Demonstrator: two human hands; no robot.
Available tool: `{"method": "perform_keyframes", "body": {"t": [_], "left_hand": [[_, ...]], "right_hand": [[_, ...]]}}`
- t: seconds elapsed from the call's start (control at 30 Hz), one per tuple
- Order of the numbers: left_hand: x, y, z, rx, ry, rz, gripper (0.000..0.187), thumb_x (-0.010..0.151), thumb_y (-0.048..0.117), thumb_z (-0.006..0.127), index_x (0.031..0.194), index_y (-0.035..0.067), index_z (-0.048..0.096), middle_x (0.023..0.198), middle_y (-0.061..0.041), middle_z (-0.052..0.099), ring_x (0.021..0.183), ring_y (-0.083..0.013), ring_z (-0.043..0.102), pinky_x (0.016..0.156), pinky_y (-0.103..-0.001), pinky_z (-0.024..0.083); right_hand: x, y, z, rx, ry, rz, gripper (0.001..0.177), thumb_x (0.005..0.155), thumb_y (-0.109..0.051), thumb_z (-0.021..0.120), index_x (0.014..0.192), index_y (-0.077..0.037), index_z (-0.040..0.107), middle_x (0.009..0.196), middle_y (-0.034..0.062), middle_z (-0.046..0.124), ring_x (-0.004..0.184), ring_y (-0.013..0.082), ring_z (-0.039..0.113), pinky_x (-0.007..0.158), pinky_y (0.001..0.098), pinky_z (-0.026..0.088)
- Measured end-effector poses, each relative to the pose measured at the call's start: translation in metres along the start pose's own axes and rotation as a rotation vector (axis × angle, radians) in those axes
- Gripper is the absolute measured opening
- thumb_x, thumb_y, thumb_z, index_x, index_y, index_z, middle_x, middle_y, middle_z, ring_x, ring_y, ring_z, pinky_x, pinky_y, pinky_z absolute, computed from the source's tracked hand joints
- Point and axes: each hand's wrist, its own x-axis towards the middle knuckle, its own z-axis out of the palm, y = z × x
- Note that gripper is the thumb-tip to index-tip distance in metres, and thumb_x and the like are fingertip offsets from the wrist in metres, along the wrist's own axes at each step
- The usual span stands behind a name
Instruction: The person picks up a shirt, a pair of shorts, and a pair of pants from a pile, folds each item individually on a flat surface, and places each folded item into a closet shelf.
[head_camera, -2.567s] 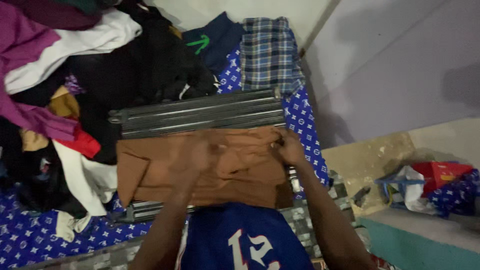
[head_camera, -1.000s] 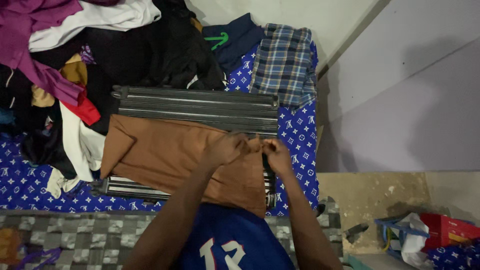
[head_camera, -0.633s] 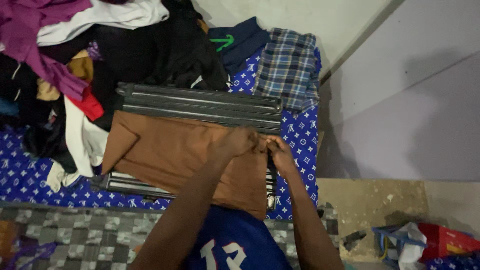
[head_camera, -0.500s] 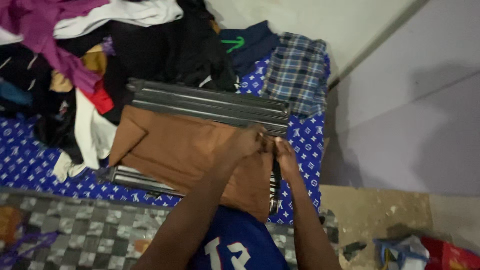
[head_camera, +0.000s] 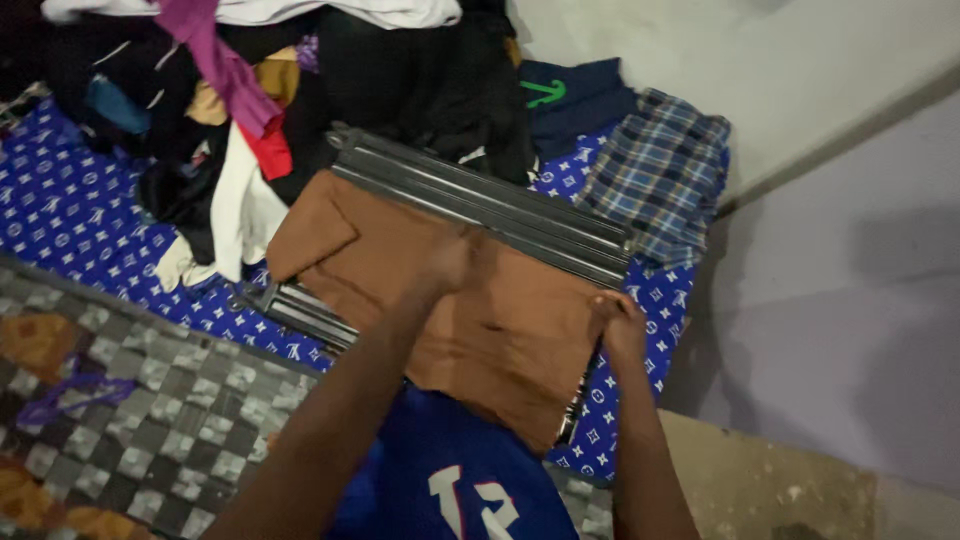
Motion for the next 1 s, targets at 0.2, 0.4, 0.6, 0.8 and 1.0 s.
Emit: {"method": "perform_keyframes", "body": {"t": [0.2, 0.4, 0.6, 0.8, 1.0], "left_hand": [[0.006, -0.085, -0.019, 0.419, -0.261, -0.115, 0.041, 0.082, 0.024, 0.062, 0.121, 0.018, 0.071, 0.138, -0.012, 0.059, 0.129, -0.0407, 0.05, 0.099, -0.055, 0.046], [0.024, -0.07, -0.059, 0.218, -0.403, -0.294, 0.037, 0.098, 0.026, 0.055, 0.128, 0.006, 0.064, 0.126, -0.021, 0.066, 0.117, -0.0427, 0.06, 0.095, -0.056, 0.049], [0.048, -0.07, -0.03, 0.225, -0.244, -0.236, 0.033, 0.096, 0.023, 0.056, 0.121, 0.008, 0.071, 0.127, -0.021, 0.065, 0.115, -0.0416, 0.061, 0.096, -0.051, 0.049], [0.038, -0.084, 0.0, 0.187, -0.129, -0.186, 0.036, 0.094, 0.012, 0.058, 0.129, 0.007, 0.067, 0.137, -0.019, 0.057, 0.125, -0.0392, 0.055, 0.105, -0.048, 0.046], [-0.036, -0.053, -0.065, -0.041, 0.068, -0.168, 0.044, 0.089, 0.015, 0.064, 0.131, 0.006, 0.06, 0.147, -0.019, 0.052, 0.13, -0.0392, 0.052, 0.107, -0.049, 0.047]], "right_hand": [[0.003, -0.021, 0.01, 0.096, 0.068, 0.282, 0.015, 0.096, -0.011, 0.061, 0.106, -0.002, 0.067, 0.094, 0.0078, 0.07, 0.082, 0.0165, 0.066, 0.072, 0.0291, 0.05], [0.005, -0.006, -0.002, 0.263, 0.028, 0.206, 0.018, 0.098, -0.017, 0.061, 0.105, -0.001, 0.067, 0.092, 0.0101, 0.07, 0.082, 0.0202, 0.066, 0.075, 0.0303, 0.053], [0.017, 0.023, 0.007, -0.269, 0.263, 0.011, 0.015, 0.095, -0.013, 0.065, 0.102, -0.002, 0.07, 0.097, 0.0086, 0.07, 0.088, 0.0208, 0.065, 0.079, 0.0306, 0.051], [0.012, 0.019, 0.012, 0.172, 0.224, -0.091, 0.015, 0.103, -0.015, 0.061, 0.101, -0.001, 0.066, 0.095, 0.0074, 0.067, 0.087, 0.0207, 0.063, 0.08, 0.0319, 0.053], [0.026, 0.006, -0.01, -0.004, 0.371, 0.081, 0.016, 0.1, -0.016, 0.062, 0.104, -0.001, 0.068, 0.099, 0.0101, 0.068, 0.091, 0.0248, 0.064, 0.083, 0.0356, 0.052]]}}
